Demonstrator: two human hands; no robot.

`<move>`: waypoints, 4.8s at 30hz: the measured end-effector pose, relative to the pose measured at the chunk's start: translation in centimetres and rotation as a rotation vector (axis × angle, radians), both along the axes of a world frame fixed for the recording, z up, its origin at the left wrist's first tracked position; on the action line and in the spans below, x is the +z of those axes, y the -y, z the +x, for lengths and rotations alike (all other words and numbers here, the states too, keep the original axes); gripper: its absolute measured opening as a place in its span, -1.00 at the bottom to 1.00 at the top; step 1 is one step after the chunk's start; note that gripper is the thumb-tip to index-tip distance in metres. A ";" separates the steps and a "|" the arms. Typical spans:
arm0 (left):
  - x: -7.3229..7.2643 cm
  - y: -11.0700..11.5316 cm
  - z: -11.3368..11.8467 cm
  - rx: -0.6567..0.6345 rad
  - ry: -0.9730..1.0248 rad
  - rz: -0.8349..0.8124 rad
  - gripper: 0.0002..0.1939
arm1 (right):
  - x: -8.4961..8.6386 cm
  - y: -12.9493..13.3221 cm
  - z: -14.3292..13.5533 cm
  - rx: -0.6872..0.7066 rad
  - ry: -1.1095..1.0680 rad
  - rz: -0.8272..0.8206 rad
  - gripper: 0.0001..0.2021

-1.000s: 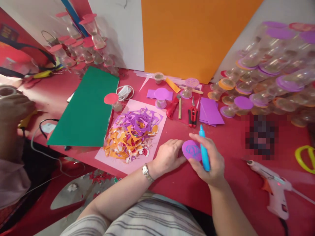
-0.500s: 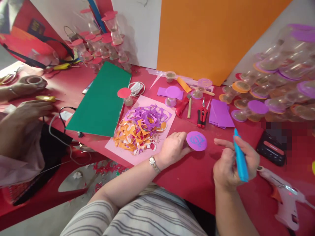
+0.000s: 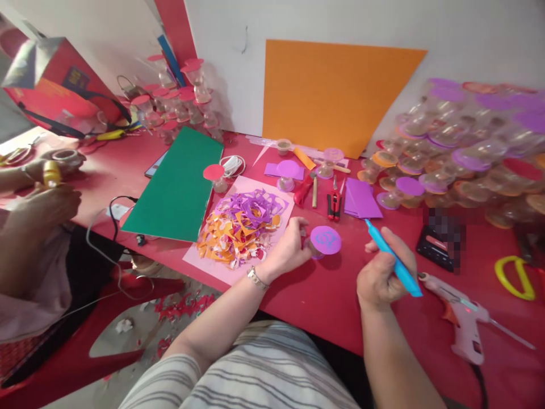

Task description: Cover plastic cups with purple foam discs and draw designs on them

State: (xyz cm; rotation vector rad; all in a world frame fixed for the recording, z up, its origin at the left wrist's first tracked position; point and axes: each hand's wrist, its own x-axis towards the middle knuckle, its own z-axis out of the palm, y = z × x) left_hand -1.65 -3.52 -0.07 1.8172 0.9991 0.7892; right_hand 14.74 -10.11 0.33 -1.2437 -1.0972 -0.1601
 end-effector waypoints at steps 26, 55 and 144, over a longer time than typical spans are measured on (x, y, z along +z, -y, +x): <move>0.2 -0.1 0.7 -0.122 -0.227 0.115 -0.78 | 0.7 -0.4 -0.3 0.055 -0.158 -0.200 -0.76; -0.1 0.7 -0.3 0.068 0.147 0.033 -0.60 | 0.3 -0.7 2.1 -0.024 0.510 -0.100 -0.59; 0.8 0.6 1.0 -0.205 -0.245 0.074 -0.86 | 2.0 0.8 -1.4 0.271 0.109 -0.302 -0.97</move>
